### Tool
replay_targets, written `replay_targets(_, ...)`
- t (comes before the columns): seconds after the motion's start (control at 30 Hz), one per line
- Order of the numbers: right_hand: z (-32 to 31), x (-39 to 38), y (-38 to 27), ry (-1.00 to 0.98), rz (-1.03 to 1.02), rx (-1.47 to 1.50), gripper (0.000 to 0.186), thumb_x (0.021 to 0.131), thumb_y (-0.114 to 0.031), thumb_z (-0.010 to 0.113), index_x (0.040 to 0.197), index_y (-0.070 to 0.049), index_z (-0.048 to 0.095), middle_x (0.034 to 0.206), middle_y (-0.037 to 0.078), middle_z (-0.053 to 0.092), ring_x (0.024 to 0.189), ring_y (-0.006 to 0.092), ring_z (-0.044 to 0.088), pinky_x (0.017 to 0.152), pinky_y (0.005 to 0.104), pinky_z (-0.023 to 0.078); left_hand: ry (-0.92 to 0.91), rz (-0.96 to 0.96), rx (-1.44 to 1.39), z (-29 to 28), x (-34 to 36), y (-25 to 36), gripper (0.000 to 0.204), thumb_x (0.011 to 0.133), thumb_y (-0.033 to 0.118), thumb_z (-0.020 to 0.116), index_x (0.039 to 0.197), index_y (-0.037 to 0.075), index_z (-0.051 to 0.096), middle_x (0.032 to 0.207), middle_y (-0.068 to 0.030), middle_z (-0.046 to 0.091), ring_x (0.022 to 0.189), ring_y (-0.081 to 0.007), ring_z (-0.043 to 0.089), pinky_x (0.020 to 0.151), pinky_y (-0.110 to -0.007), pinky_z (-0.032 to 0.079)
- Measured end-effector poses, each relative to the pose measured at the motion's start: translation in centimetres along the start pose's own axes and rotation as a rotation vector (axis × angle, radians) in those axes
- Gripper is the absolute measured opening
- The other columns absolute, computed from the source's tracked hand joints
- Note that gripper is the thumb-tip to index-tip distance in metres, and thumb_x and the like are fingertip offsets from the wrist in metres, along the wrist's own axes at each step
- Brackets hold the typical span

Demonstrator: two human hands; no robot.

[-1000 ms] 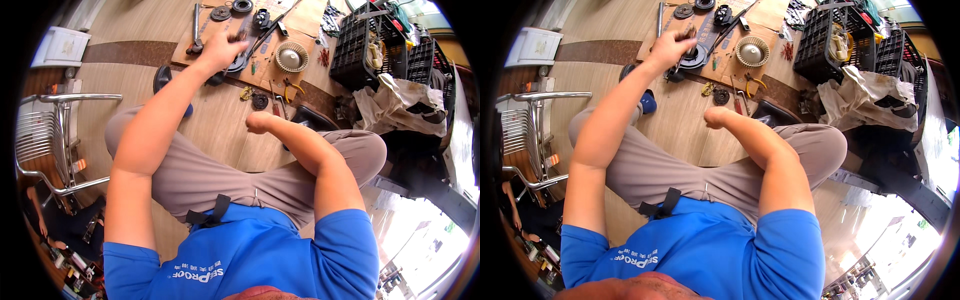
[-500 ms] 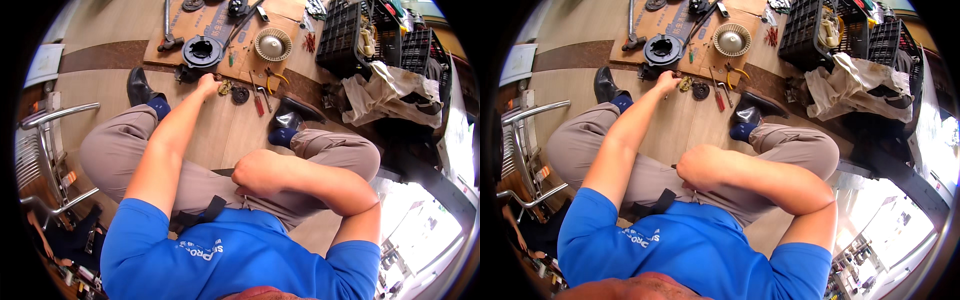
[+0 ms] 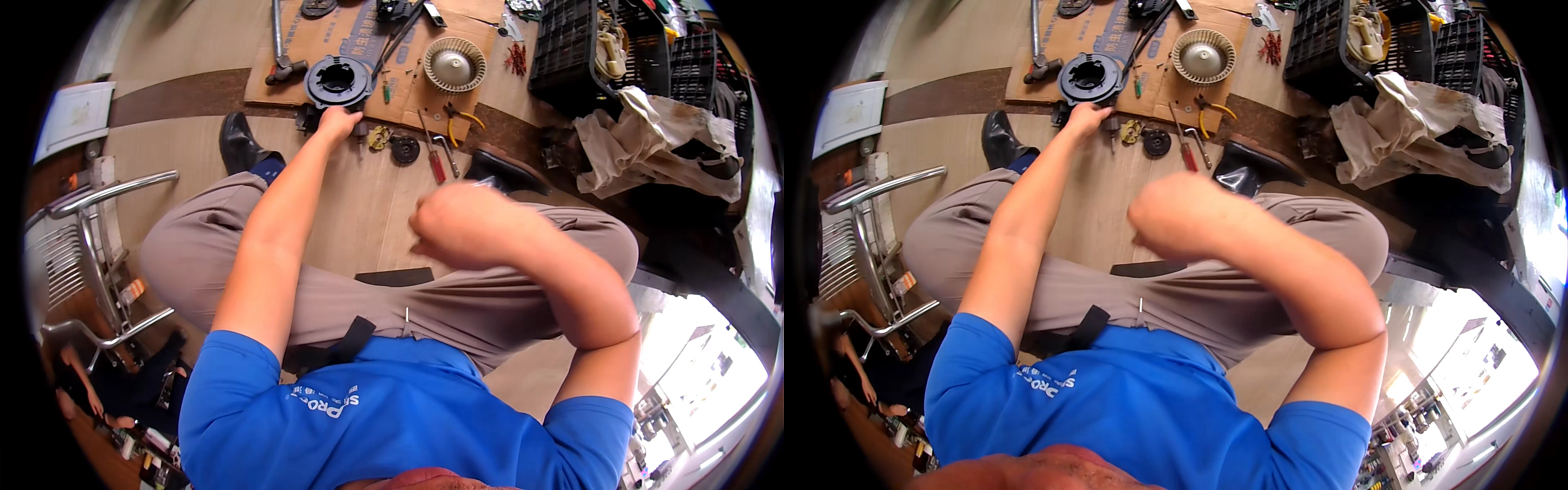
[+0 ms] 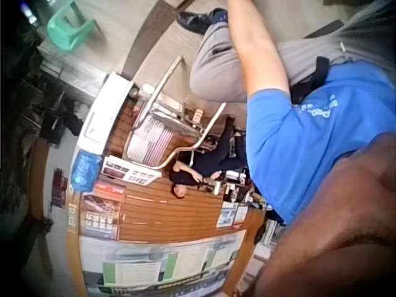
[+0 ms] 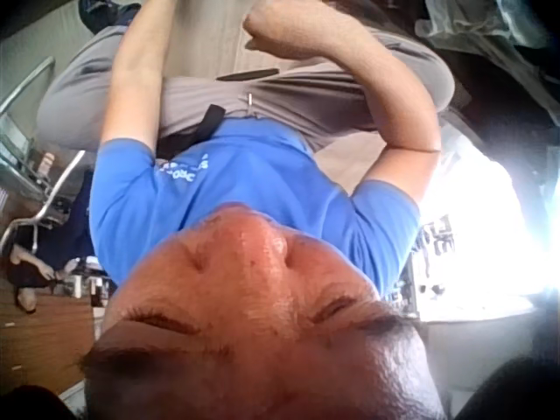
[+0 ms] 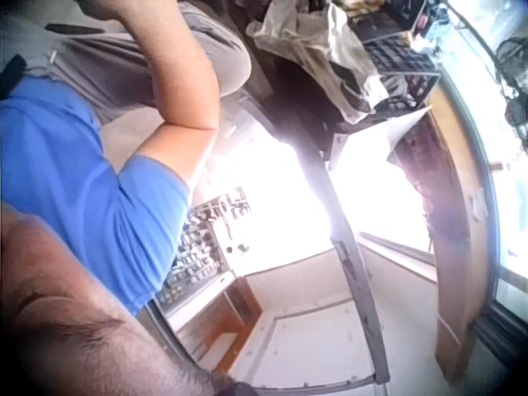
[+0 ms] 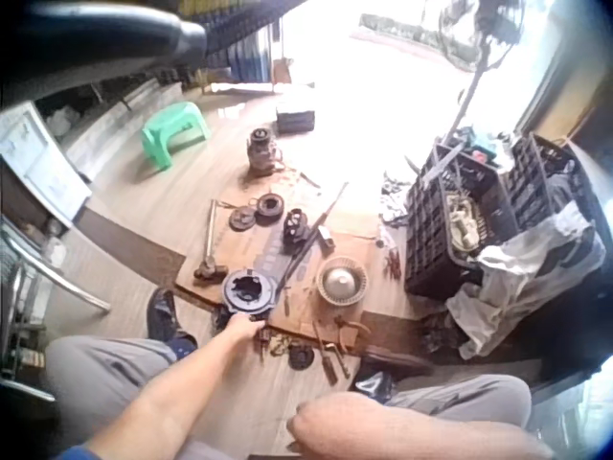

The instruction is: The person repairs an electric motor by handling and reassembling internal components like the rotor and housing.

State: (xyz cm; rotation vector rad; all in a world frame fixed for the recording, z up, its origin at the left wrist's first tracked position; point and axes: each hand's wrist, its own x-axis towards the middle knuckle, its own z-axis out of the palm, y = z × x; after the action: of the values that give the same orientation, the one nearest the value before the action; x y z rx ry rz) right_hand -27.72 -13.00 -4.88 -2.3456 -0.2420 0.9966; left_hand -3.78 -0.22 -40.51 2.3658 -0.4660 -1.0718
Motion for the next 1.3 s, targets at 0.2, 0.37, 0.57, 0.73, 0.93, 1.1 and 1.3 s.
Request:
replay_targets(0.2,-5.1,-2.9,2.2,0.530,0.002,-0.016,0.031,0.087,-0.026,0.062,0.075,0.003,0.066,0.076,0.022,0.066,0.079,0.0354,0.067,0.074,0.0450,0.053,-0.012,0.232,-0.312,-9.9,-4.6,12.7,0.046,0.086,0.035,0.069,0.111,-0.003,0.065,0.086,-0.0057,0.067,0.071,-0.0104,0.057,0.060,-0.027,0.048)
replay_targets(0.37,-7.4,-3.7,3.1,0.950,0.121,0.064,0.023,0.087,-0.024,0.062,0.089,-0.002,0.067,0.078,0.019,0.065,0.078,0.0378,0.063,0.072,0.0450,0.050,0.322,0.815,-0.064,-18.6,-12.2,23.6,0.029,0.094,0.026,0.062,0.111,0.004,0.064,0.075,0.0024,0.060,0.066,-0.0061,0.053,0.060,-0.020,0.044)
replay_targets(0.57,-7.9,-2.2,1.6,0.929,-0.038,0.186,0.040,0.095,-0.038,0.057,0.124,-0.010,0.056,0.116,0.011,0.064,0.102,0.0297,0.062,0.087,0.0441,0.050,0.151,0.431,-0.693,-21.7,-21.7,24.7,0.034,0.096,0.024,0.058,0.117,-0.003,0.053,0.105,-0.0124,0.064,0.093,-0.0200,0.063,0.082,-0.031,0.053)
replay_targets(0.73,-7.3,-0.1,1.0,1.041,-0.281,0.109,0.015,0.086,-0.014,0.066,0.093,-0.001,0.065,0.078,0.015,0.062,0.070,0.0292,0.059,0.065,0.0365,0.048,-0.320,0.292,-1.025,-21.7,-21.1,25.8,0.036,0.103,0.033,0.040,0.116,0.002,0.050,0.110,-0.0193,0.059,0.099,-0.0303,0.063,0.087,-0.044,0.054)
replay_targets(0.93,-7.0,0.7,0.2,0.879,-0.314,0.162,0.017,0.084,-0.010,0.069,0.098,0.000,0.065,0.079,0.012,0.061,0.067,0.0224,0.060,0.061,0.0300,0.048,-0.505,0.326,-1.039,-22.2,-21.0,25.8,0.034,0.104,0.031,0.036,0.115,0.002,0.051,0.107,-0.0189,0.061,0.096,-0.0304,0.064,0.083,-0.042,0.056)
replay_targets(1.1,-7.1,1.7,0.0,0.823,-0.399,0.121,0.016,0.084,-0.008,0.068,0.097,0.000,0.065,0.079,0.011,0.061,0.069,0.0229,0.062,0.062,0.0307,0.049,-0.448,0.406,-0.877,-20.7,-20.9,26.9,0.026,0.102,0.024,0.045,0.109,0.001,0.054,0.098,-0.0146,0.061,0.085,-0.0260,0.065,0.073,-0.036,0.057)
replay_targets(1.3,-7.9,1.8,0.3,0.660,-0.467,0.600,0.014,0.088,-0.012,0.066,0.094,0.001,0.065,0.084,0.010,0.066,0.075,0.0161,0.062,0.068,0.0285,0.049,-0.284,0.507,-0.980,-20.7,-22.9,28.4,0.013,0.098,0.013,0.048,0.101,0.002,0.056,0.083,-0.0082,0.062,0.065,-0.0140,0.061,0.056,-0.028,0.050)
